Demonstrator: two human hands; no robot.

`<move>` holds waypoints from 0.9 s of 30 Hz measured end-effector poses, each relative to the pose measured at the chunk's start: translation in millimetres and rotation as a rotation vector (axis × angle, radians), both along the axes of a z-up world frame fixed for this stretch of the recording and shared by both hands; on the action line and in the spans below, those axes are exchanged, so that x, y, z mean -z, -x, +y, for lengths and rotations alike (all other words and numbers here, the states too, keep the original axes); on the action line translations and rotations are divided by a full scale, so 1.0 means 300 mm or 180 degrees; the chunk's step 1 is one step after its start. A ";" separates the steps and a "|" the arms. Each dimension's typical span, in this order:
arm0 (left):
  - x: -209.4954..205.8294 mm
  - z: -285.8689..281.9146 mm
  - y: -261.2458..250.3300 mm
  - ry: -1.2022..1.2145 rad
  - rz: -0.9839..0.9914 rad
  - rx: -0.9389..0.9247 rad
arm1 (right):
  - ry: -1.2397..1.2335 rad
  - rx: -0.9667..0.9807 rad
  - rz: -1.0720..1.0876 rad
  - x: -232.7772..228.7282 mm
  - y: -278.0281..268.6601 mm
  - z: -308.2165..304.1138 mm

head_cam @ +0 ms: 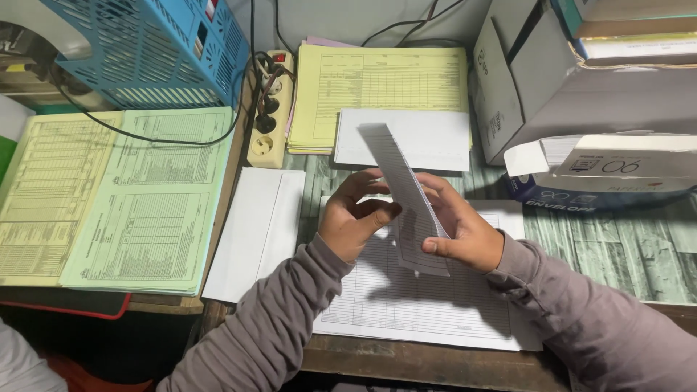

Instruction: Folding documents and inserting them into envelopes

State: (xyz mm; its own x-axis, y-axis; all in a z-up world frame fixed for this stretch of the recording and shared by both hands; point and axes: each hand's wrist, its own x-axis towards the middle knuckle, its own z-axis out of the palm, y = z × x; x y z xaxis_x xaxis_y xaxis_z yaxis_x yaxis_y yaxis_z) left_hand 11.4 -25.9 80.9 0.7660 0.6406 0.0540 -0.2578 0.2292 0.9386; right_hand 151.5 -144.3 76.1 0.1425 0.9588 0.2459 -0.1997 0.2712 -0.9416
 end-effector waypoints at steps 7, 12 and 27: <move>-0.004 0.017 -0.001 0.0334 -0.0059 -0.0070 | -0.0096 0.0134 0.0054 -0.008 -0.009 0.006; 0.069 0.071 0.013 0.0155 -0.0188 -0.0216 | 0.0283 0.0819 0.0195 0.004 -0.015 -0.004; -0.014 0.109 0.037 -0.0064 -0.0420 -0.1242 | 0.0237 0.2028 -0.1206 -0.181 -0.109 -0.092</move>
State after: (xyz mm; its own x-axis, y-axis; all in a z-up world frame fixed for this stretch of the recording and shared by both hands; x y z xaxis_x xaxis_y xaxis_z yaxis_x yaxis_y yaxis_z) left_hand 0.2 6.7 85.1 0.4515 0.8794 0.1511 -0.4403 0.0723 0.8950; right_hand 184.2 -171.9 130.2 0.5947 0.7347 0.3264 0.3170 0.1588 -0.9350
